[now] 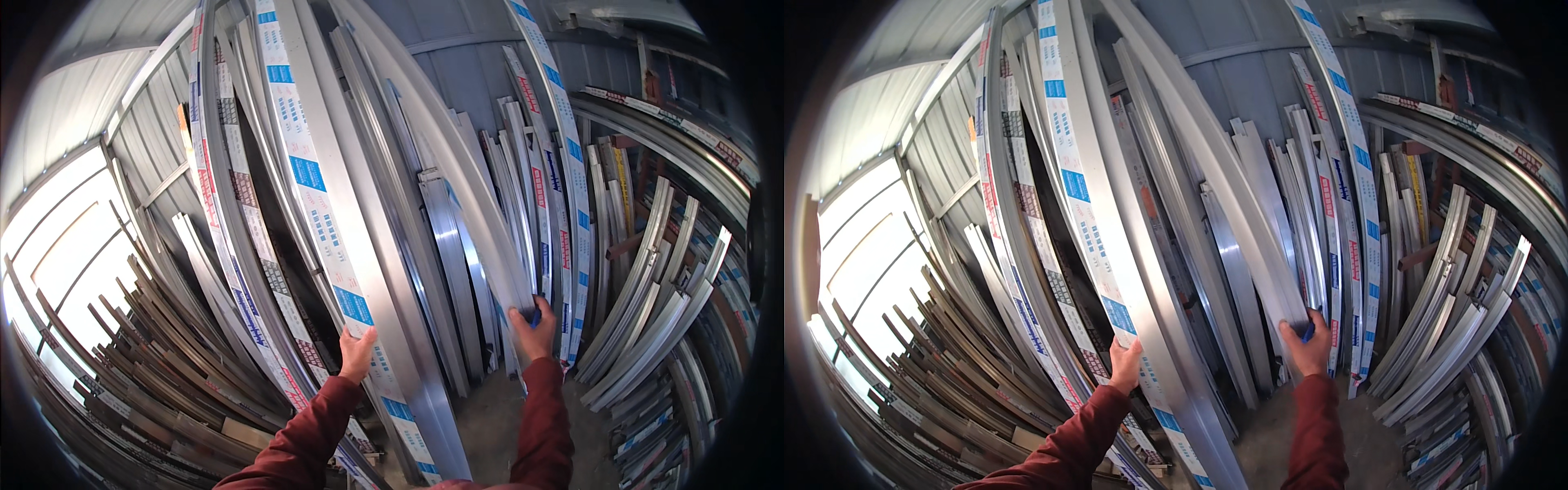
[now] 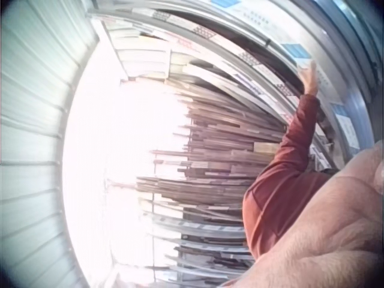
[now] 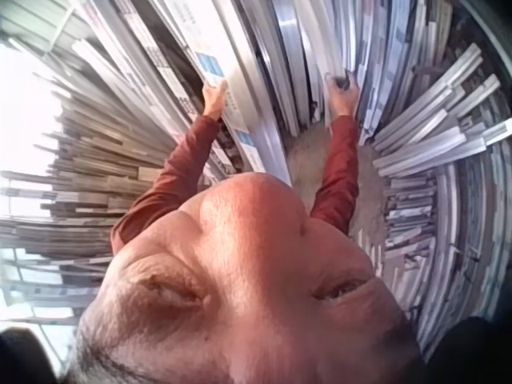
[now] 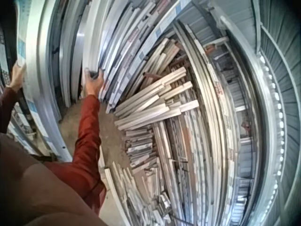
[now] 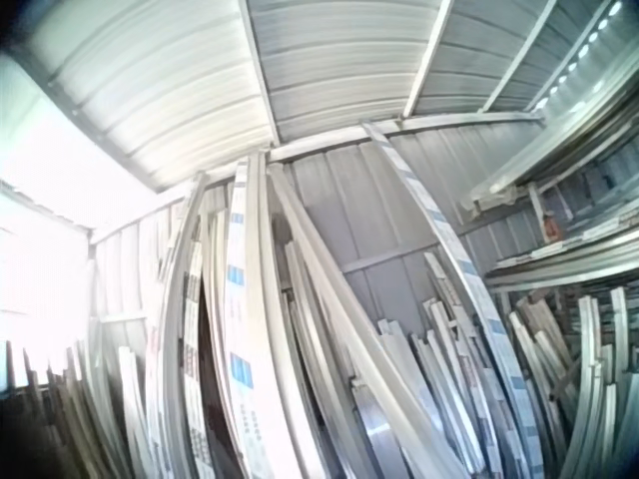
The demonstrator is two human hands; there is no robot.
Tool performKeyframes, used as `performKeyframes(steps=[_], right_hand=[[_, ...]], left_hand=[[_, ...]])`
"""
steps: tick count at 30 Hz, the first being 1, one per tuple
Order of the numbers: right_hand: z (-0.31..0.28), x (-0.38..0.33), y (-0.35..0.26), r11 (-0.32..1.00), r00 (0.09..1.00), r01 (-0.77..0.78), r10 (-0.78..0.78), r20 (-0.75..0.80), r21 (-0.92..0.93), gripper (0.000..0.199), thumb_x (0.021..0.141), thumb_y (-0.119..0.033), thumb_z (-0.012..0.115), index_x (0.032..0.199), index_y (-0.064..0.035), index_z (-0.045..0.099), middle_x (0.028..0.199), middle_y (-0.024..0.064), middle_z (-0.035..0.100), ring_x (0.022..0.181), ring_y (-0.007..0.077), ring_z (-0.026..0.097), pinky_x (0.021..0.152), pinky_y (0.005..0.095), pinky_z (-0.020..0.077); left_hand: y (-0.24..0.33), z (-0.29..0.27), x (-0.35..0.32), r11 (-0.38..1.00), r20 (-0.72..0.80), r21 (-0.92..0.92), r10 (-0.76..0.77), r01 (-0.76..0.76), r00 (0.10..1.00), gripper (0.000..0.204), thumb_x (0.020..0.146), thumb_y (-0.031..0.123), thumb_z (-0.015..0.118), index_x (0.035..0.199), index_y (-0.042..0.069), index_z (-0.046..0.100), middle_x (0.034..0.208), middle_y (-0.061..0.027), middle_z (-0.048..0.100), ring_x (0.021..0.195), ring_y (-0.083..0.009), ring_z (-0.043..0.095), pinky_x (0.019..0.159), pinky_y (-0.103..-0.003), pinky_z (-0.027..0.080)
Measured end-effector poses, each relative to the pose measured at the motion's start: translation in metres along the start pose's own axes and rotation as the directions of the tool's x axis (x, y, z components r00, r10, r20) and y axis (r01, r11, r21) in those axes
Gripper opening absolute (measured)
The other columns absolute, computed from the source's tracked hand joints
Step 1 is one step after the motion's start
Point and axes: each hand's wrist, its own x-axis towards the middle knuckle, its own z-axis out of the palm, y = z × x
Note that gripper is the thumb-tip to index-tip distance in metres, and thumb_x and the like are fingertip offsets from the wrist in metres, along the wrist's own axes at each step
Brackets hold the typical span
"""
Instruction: The person selects long aluminum profiles from a rack, carries them to a miter saw, marks them with a pen, and cuts them to length. The cut pieces are placed on the floor.
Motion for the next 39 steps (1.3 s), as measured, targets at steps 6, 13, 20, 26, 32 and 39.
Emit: performKeyframes(steps=[6,13,20,26,32,39], right_hand=[[-0.015,0.015,0.005,1.000,0.998,-0.002,0.001,-0.070,-0.010,0.051,0.069,-0.025,0.079,0.110,0.0009,0.062,0.095,0.0136,0.067,0.085,0.0209,0.063,0.079,0.0331,0.0504],[-0.007,0.028,0.000,0.999,0.997,0.003,0.000,-0.071,0.033,0.045,0.072,-0.024,0.078,0.107,0.0003,0.063,0.091,0.0100,0.068,0.079,0.0172,0.063,0.074,0.0310,0.0510],[0.000,0.026,-0.001,0.996,1.000,-0.026,0.027,-0.011,0.083,0.042,0.075,-0.025,0.078,0.107,-0.0024,0.062,0.091,0.0070,0.067,0.079,0.0132,0.062,0.073,0.0288,0.0503],[-0.009,0.032,0.023,0.997,0.997,-0.073,0.074,-0.038,0.025,0.050,0.077,-0.037,0.078,0.110,-0.0033,0.061,0.097,0.0100,0.069,0.086,0.0202,0.066,0.078,0.0320,0.0522],[-0.055,-0.066,0.033,0.986,0.942,-0.165,0.160,-0.297,0.008,0.041,0.081,-0.032,0.077,0.105,-0.0026,0.062,0.100,0.0101,0.066,0.094,0.0170,0.061,0.082,0.0297,0.0476],[-0.267,-0.525,0.116,0.431,0.598,-0.786,0.346,-0.723,-0.444,0.031,0.090,-0.032,0.062,0.080,-0.0034,0.058,0.072,0.0050,0.064,0.067,0.0131,0.058,0.063,0.0328,0.0475]], left_hand=[[-0.010,-0.004,0.004,1.000,-0.025,0.022,-0.015,0.016,1.000,0.040,0.083,0.022,0.076,0.110,0.001,0.056,0.099,-0.0040,0.065,0.086,-0.0107,0.059,0.077,-0.028,0.049],[-0.003,0.000,-0.001,1.000,-0.018,0.004,-0.024,0.024,1.000,0.038,0.083,0.019,0.075,0.111,0.001,0.056,0.099,-0.0037,0.065,0.086,-0.0108,0.059,0.078,-0.027,0.049],[-0.006,-0.016,-0.006,0.995,-0.038,0.098,0.006,-0.002,0.999,0.043,0.084,0.024,0.075,0.114,0.000,0.056,0.101,-0.0033,0.064,0.087,-0.0106,0.058,0.079,-0.027,0.048],[-0.005,0.009,0.010,0.976,-0.065,0.216,-0.017,0.031,0.998,0.030,0.087,0.011,0.066,0.112,0.000,0.053,0.094,-0.0017,0.059,0.083,-0.0105,0.054,0.073,-0.027,0.047],[0.019,-0.019,-0.002,0.942,-0.177,0.333,0.016,0.044,0.984,0.035,0.091,0.012,0.062,0.121,-0.002,0.053,0.110,-0.0101,0.060,0.091,-0.0152,0.056,0.080,-0.029,0.047],[0.010,0.005,-0.005,0.977,0.057,0.202,-0.074,0.061,0.996,0.052,0.089,0.031,0.069,0.126,-0.002,0.051,0.113,-0.0150,0.060,0.086,-0.0214,0.061,0.066,-0.034,0.053]])
